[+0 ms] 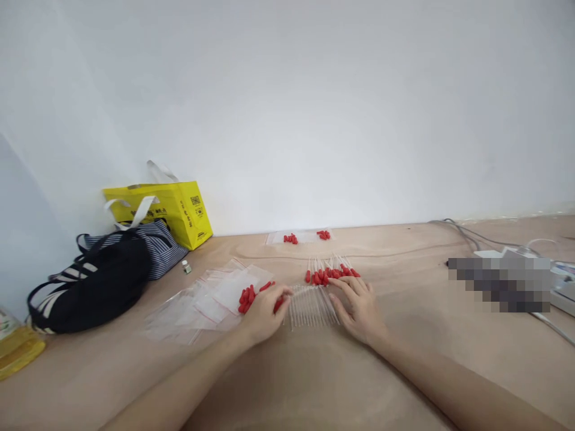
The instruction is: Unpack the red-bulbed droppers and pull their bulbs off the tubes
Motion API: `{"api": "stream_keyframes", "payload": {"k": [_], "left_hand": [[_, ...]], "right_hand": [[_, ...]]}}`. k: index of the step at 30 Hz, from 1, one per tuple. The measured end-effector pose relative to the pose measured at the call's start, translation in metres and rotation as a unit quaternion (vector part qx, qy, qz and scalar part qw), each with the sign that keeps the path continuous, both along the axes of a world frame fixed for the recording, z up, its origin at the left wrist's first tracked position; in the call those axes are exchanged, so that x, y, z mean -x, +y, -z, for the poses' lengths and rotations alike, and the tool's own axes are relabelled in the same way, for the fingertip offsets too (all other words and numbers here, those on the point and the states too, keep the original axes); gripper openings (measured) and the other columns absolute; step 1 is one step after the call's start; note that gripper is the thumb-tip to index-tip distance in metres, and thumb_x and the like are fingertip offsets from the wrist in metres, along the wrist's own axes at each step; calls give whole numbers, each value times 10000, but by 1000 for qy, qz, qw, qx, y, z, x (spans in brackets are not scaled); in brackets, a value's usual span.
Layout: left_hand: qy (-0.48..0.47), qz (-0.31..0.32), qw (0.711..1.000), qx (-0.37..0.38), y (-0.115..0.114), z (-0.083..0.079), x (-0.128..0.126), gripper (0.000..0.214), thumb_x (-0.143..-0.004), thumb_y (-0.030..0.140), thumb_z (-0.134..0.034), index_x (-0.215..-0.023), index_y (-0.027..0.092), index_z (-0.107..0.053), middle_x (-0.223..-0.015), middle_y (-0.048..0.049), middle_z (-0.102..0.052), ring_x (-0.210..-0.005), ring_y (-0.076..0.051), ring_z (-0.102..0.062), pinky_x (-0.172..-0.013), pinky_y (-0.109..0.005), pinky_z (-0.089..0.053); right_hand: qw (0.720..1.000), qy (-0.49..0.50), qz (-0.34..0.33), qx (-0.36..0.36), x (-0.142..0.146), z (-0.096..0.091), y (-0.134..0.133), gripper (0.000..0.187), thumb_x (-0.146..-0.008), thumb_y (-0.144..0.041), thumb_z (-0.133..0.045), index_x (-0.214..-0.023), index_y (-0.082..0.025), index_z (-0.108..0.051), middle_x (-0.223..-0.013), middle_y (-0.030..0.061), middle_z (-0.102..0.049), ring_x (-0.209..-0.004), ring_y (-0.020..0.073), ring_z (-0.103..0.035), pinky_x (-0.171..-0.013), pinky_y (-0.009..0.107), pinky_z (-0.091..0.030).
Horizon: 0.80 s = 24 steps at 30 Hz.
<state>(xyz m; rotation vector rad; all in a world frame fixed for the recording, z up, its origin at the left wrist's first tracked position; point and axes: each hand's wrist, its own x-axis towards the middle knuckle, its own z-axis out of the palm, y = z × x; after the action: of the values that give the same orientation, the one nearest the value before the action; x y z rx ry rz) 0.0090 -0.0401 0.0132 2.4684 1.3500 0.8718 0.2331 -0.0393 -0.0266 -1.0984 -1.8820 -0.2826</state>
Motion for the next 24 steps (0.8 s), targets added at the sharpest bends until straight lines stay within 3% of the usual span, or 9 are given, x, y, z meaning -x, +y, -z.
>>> {"api": "stream_keyframes", "payload": {"k": [4,9,15,24], "left_hand": [[18,47,992,-119,-22,16,-4,140,-809,190,-419,-819,182,-559,-754,-29,-621,-736,-155,-553,-688,-286,-418],[4,66,980,-188,-25,25,-13,140,-824,183,-421,-815,182,-560,-710,-22,-618,-686,-144,-533,-658,-281,-401],[23,69,967,-244,-22,23,-11,113,-808,179,-472,-867,183,-569,-727,-5,-639,-731,-143,-556,-774,-326,-385],[55,61,952,-294,-20,27,-10,153,-836,194,-441,-858,184,-592,-857,7,-681,-864,-163,-585,-954,-406,-262]], "right_hand": [[994,-85,-68,-26,9,-6,-10,324,-806,-316,-470,-1104,-199,-522,-979,69,-590,-948,193,-493,-859,386,-293],[982,-121,-132,-56,23,-4,-17,233,-799,-336,-502,-992,-230,-577,-775,18,-636,-864,173,-522,-934,465,-187],[983,-115,-129,-67,30,2,-14,176,-811,-170,-447,-875,-216,-604,-525,-36,-547,-656,117,-495,-923,451,-196],[982,-101,-129,-92,31,1,-14,163,-804,-187,-473,-916,-221,-586,-566,-44,-572,-665,109,-495,-938,462,-158]]}}
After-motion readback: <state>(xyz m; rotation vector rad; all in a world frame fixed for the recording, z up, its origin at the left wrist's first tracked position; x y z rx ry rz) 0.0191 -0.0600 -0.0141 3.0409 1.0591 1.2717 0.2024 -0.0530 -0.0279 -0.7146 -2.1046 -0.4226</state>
